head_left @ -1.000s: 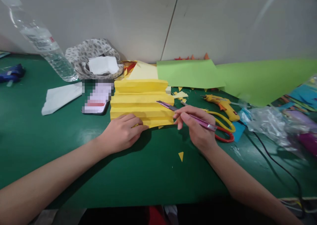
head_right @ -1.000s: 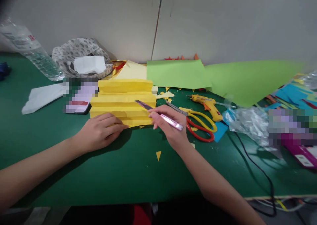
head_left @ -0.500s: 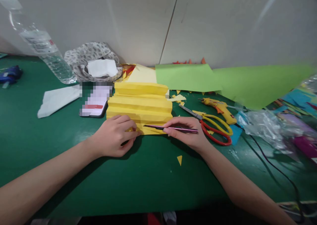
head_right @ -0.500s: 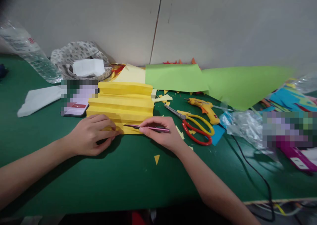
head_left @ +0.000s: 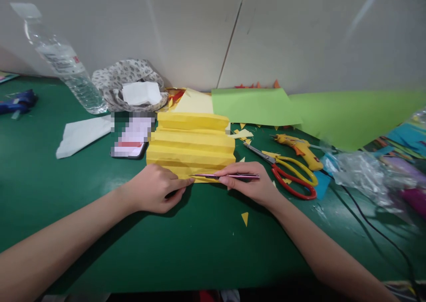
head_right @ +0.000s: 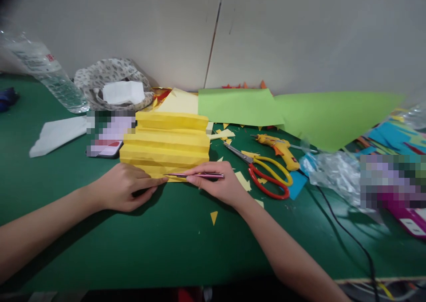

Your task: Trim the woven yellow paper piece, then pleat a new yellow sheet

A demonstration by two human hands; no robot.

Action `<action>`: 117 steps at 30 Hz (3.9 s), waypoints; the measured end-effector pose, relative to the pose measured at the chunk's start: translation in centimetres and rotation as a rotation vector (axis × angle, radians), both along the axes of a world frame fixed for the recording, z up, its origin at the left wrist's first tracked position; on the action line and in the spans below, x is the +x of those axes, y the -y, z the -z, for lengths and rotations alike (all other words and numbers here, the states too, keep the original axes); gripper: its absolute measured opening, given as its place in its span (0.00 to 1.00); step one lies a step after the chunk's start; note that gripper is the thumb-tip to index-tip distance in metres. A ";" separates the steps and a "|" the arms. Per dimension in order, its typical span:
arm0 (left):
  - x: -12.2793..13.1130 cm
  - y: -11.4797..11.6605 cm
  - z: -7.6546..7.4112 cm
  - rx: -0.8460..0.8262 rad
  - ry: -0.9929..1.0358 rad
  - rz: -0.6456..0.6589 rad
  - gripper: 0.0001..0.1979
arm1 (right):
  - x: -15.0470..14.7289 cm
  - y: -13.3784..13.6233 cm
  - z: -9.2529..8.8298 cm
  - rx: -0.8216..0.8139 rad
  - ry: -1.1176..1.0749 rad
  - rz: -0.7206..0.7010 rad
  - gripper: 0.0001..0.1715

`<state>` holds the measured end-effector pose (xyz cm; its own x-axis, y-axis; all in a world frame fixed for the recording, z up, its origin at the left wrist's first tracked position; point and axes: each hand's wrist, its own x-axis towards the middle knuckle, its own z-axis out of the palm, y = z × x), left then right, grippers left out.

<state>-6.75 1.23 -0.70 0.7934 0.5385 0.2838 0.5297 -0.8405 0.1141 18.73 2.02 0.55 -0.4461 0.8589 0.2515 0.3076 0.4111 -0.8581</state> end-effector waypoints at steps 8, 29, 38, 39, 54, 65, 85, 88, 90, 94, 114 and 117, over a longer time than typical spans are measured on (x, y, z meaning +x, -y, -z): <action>0.0 0.0 0.1 -0.022 0.016 -0.001 0.16 | -0.2 0.0 0.0 -0.060 -0.004 0.013 0.09; -0.1 -0.1 0.1 -0.122 0.060 -0.025 0.15 | 0.4 -0.4 0.1 -0.159 -0.003 0.025 0.08; -0.1 -0.1 0.0 -0.144 0.057 -0.025 0.16 | 0.8 -0.4 0.0 -0.143 -0.001 0.029 0.07; -0.1 -0.1 0.0 -0.146 0.056 -0.024 0.16 | 0.8 -0.4 -0.1 -0.132 0.002 0.027 0.07; -0.1 0.0 -0.1 -0.161 0.046 -0.024 0.17 | 1.4 -0.6 -0.4 -0.093 0.015 0.015 0.08; -0.1 -0.1 -0.1 -0.163 0.035 -0.007 0.17 | 1.1 -0.4 -0.3 -0.184 -0.185 0.106 0.06; 1.3 0.4 -0.5 -0.118 -0.078 -0.030 0.19 | -0.2 -0.4 0.3 -0.326 -0.368 0.183 0.12; 2.0 0.9 -0.5 -0.115 -0.090 -0.044 0.19 | -0.6 -0.2 0.0 -0.312 -0.349 0.193 0.13; 2.4 1.1 -0.5 -0.122 -0.090 -0.049 0.19 | -1.0 0.1 -0.4 -0.281 -0.305 0.210 0.10; 3.1 1.4 -0.4 -0.154 -0.089 -0.063 0.20 | -2.0 0.7 -1.3 -0.210 -0.244 0.207 0.09; 3.4 1.6 0.0 -0.147 -0.123 -0.068 0.19 | -3.4 -0.1 0.8 -0.438 -0.346 0.244 0.11; 3.3 1.6 0.0 -0.140 -0.115 -0.067 0.18 | -3.4 -0.1 0.5 -0.487 -0.377 0.237 0.11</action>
<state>-3.44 -0.41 -0.71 0.7772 0.6192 0.1119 0.6004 -0.7830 0.1628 15.31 2.09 0.04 -0.1880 0.9781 -0.0890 -0.0163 -0.0937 -0.9955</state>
